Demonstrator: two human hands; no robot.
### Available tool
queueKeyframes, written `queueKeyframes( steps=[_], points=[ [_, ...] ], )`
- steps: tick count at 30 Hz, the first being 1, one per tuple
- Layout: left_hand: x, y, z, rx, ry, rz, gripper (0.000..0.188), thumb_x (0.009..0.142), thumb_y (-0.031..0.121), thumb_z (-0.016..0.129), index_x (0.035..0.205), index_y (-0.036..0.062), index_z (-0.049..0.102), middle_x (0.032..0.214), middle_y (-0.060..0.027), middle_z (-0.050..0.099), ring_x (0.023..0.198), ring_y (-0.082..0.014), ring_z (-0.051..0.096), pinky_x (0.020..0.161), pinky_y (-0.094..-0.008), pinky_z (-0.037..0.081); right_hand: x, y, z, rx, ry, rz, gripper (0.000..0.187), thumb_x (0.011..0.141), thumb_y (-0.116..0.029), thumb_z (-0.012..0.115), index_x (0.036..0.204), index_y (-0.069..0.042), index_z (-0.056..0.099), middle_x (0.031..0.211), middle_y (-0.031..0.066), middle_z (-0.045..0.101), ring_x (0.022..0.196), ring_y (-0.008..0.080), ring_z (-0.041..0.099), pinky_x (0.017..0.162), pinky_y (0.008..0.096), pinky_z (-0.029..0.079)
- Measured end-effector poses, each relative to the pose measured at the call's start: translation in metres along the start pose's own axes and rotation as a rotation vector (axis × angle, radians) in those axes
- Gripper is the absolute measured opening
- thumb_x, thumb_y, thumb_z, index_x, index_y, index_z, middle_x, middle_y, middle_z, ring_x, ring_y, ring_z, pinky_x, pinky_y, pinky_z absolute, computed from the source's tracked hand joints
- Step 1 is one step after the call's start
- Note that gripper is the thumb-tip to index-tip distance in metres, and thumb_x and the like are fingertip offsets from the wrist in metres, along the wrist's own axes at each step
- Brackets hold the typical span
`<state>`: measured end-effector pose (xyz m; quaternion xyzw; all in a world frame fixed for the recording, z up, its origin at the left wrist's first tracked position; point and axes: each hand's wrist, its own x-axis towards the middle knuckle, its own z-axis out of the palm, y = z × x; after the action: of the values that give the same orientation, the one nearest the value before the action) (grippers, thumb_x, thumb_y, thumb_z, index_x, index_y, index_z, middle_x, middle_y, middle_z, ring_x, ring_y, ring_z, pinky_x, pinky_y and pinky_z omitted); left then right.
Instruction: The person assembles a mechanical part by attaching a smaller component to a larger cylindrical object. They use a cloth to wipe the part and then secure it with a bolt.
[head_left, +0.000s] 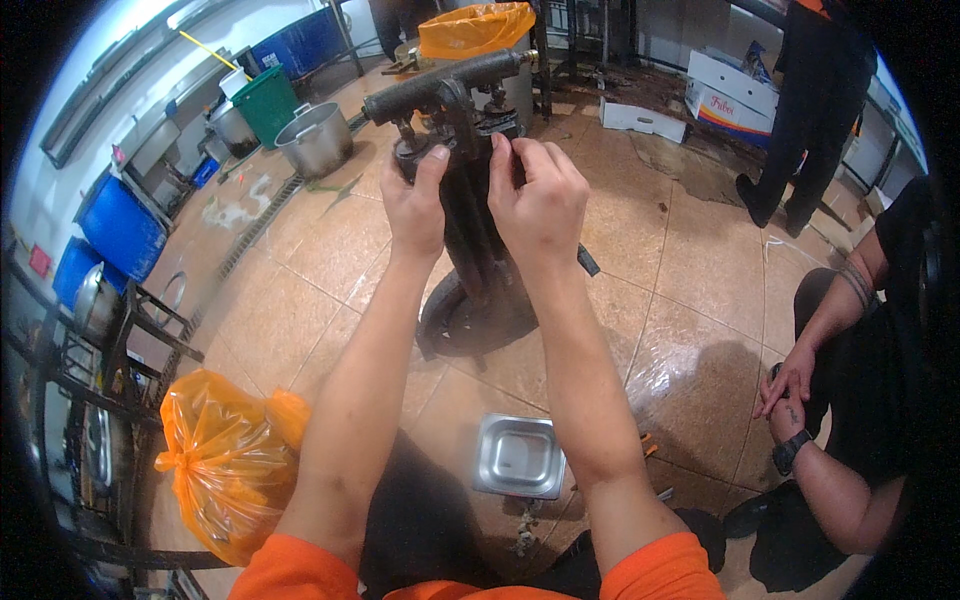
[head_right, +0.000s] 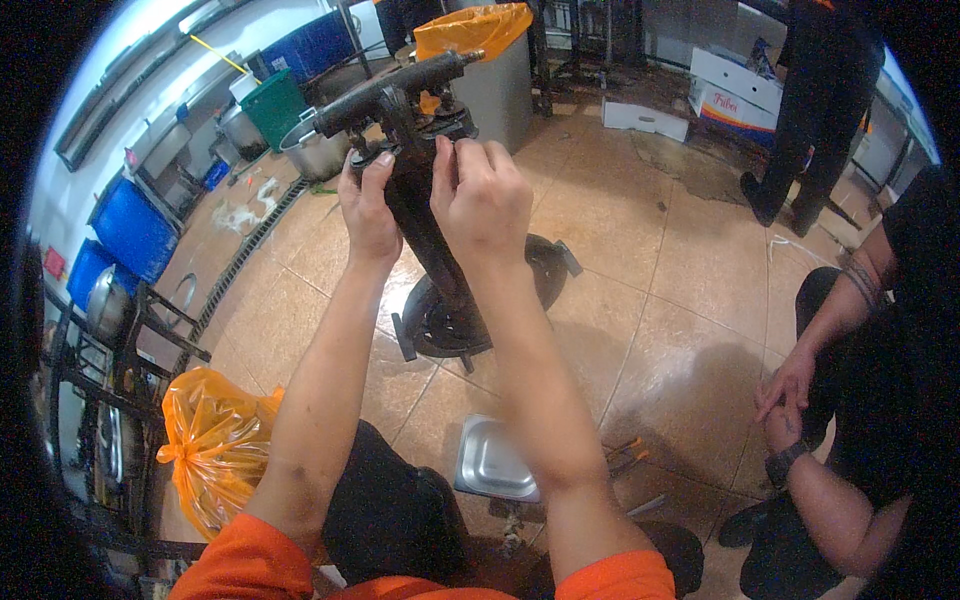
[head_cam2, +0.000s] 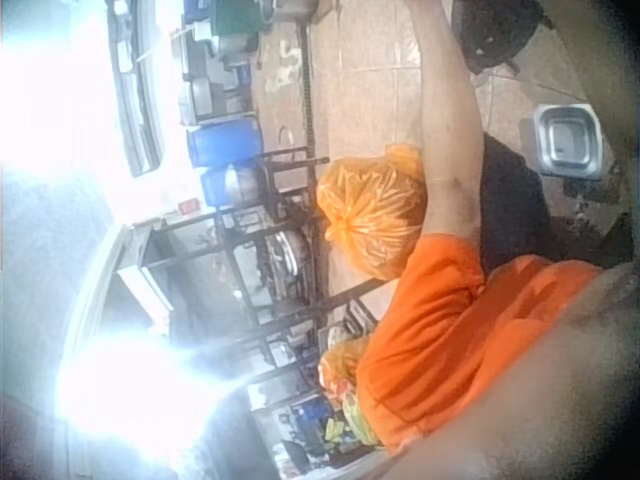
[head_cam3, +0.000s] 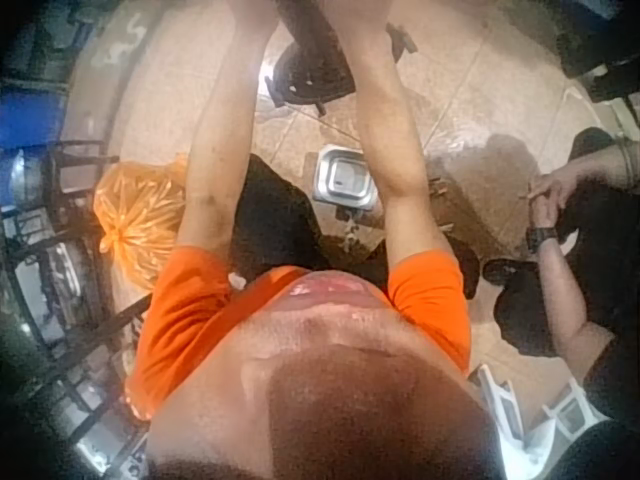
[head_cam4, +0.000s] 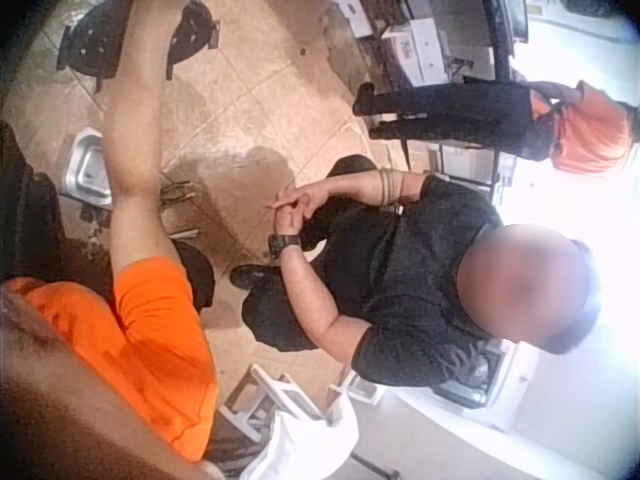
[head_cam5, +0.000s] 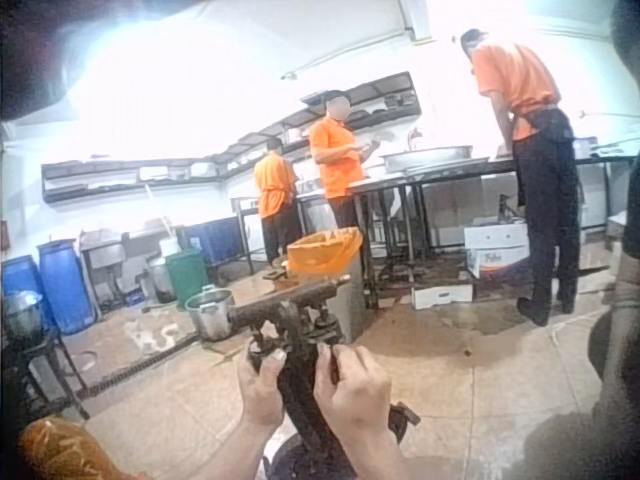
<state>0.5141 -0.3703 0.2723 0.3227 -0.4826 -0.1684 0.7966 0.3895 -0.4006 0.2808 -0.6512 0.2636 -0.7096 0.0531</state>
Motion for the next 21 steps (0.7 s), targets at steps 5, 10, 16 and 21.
queueKeyframes(
  steps=[5,10,16,21],
  points=[
    [-0.002,0.003,0.004,0.013,0.019,0.01,0.026,0.091,0.014,0.063,0.109,-0.0032,0.057,0.1,-0.004,0.062,0.09,-0.011,0.055,0.083,-0.0263,0.044,0.005,0.004,0.0,-0.025,-0.03,-0.004,0.028,0.091,-0.02,0.064,0.071,-0.002,0.059,0.068,0.0171,0.058,0.058,0.0371,0.059,0.052,0.0446,0.046],
    [-0.001,0.001,0.002,0.042,0.009,0.018,0.025,0.091,0.014,0.063,0.108,-0.0028,0.058,0.099,-0.0036,0.062,0.089,-0.0106,0.054,0.082,-0.0257,0.044,0.006,0.005,-0.001,-0.012,-0.039,0.026,0.03,0.094,-0.022,0.062,0.071,-0.001,0.059,0.069,0.0186,0.059,0.062,0.0392,0.059,0.056,0.0456,0.047],
    [0.0,0.0,-0.003,0.048,0.027,0.013,0.025,0.091,0.014,0.064,0.109,-0.0022,0.058,0.1,-0.0033,0.062,0.09,-0.0104,0.054,0.083,-0.0253,0.043,0.007,0.002,-0.013,0.101,-0.151,0.254,0.024,0.093,-0.016,0.06,0.076,0.0,0.061,0.072,0.0184,0.06,0.063,0.0378,0.06,0.059,0.0429,0.048],
    [-0.001,0.001,0.001,0.005,0.015,0.01,0.024,0.091,0.012,0.063,0.11,-0.002,0.058,0.101,-0.0039,0.062,0.092,-0.0108,0.055,0.085,-0.0258,0.044,0.002,-0.001,-0.014,0.253,-0.022,0.099,0.007,0.088,-0.005,0.063,0.09,0.0,0.066,0.079,0.0181,0.063,0.066,0.0352,0.063,0.062,0.0391,0.051]
  ],
)
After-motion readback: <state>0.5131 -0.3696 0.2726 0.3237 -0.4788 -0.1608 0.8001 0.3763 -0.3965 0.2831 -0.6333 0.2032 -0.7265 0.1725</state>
